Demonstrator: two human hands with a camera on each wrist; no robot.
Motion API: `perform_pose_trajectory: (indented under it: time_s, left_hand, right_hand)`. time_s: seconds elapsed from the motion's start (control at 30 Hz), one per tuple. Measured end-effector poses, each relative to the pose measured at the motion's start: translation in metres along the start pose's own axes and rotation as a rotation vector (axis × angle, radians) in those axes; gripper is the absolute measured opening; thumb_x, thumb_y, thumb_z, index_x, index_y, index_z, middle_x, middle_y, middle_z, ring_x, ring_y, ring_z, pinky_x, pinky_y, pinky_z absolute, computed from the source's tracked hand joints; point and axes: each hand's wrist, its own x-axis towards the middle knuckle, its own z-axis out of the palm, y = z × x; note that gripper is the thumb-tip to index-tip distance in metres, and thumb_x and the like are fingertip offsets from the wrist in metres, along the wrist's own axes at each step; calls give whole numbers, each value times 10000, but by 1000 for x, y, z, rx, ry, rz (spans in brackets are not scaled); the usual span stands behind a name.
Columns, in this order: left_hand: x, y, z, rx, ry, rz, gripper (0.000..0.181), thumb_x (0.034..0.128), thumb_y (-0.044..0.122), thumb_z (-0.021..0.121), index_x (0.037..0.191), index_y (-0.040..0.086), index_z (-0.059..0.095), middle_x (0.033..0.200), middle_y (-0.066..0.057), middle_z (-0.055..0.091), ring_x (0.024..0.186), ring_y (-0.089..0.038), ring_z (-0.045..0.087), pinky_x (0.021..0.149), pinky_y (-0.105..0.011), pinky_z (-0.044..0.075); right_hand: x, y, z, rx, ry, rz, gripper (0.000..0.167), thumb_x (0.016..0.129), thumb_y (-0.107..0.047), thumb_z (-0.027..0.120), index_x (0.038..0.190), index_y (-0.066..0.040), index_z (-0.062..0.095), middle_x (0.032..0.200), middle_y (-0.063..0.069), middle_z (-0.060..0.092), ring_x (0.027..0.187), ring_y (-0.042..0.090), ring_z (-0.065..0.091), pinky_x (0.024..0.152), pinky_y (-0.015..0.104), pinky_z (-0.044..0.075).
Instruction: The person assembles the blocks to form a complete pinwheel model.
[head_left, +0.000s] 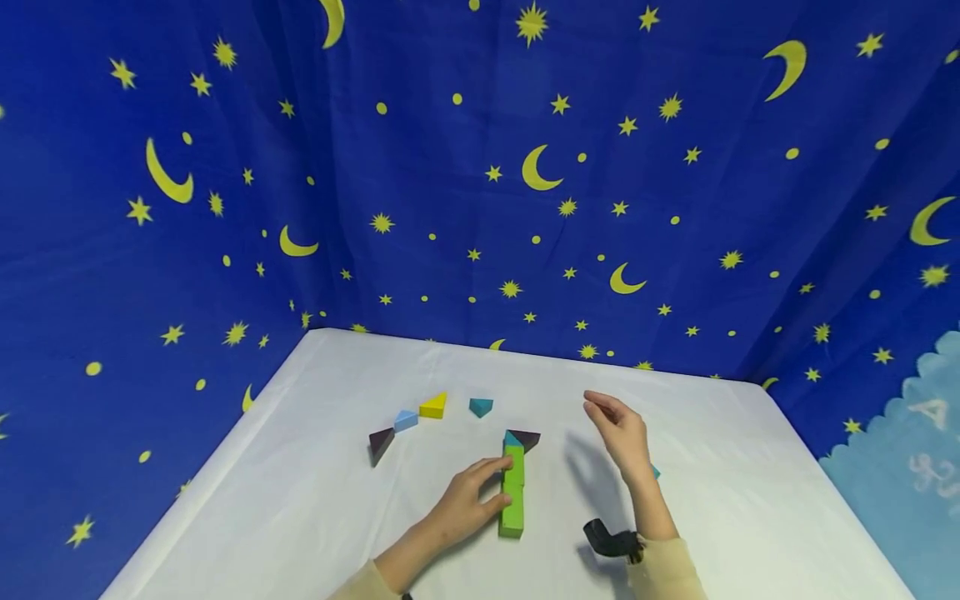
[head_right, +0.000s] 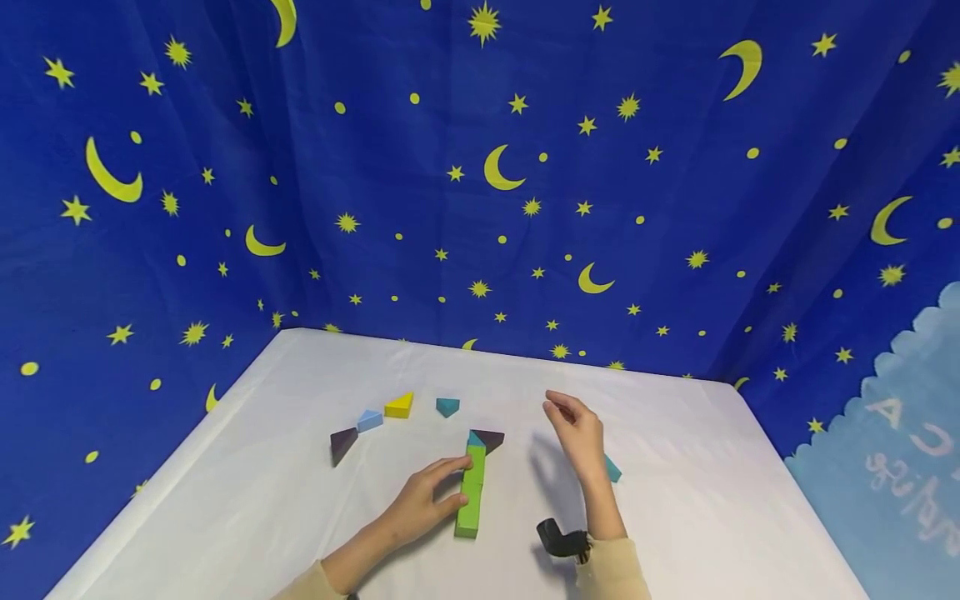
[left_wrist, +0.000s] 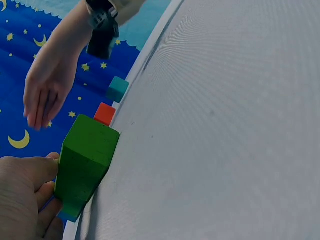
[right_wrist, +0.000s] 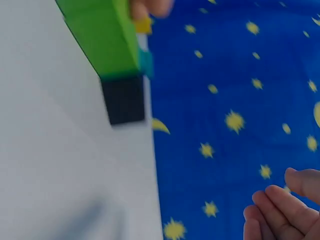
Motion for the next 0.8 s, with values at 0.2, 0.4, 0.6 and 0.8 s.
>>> perform_pose_trajectory:
  time_s: [0.2,0.4,0.6,0.8]
  left_hand:
    - [-2,-1,0,0,8,16,508,879,187,674,1323,7,506,1272,-63,569,1220,-232,490,1049,-363,374]
    - [-3,-1,1,1,15,22,505,879,176,674,1323,3,504,1274,-67,568,1220,-240,491,1048,-366,374]
    - [-2,0,1,12,22,38,504,900,220,649,1322,-10,499,1281,-90,562,1216,-267,492,1041,-382,381]
    - [-1,1,-1,14,21,38,501,899,211,649,1321,-15,499,1285,-102,559,1220,-271,487,1043,-387,378]
  right_hand:
    - [17,81,-36,-67,148,-8,402,888,-448,621,1180,-176,662,1128,12,656,989,112,608,764,158,508]
    - [3,97,-68,-131,188,28,390,884,-360,661,1166,-91,665,1101,85,667,959,180,627,695,260,547]
    - [-25,59,-79,-335,77,85,366,891,-258,658,1117,29,658,1099,231,637,1000,386,598,788,478,529]
    - [-36,67,-81,-402,18,130,350,875,-215,676,1108,45,656,1108,243,628,1023,397,584,837,495,507]
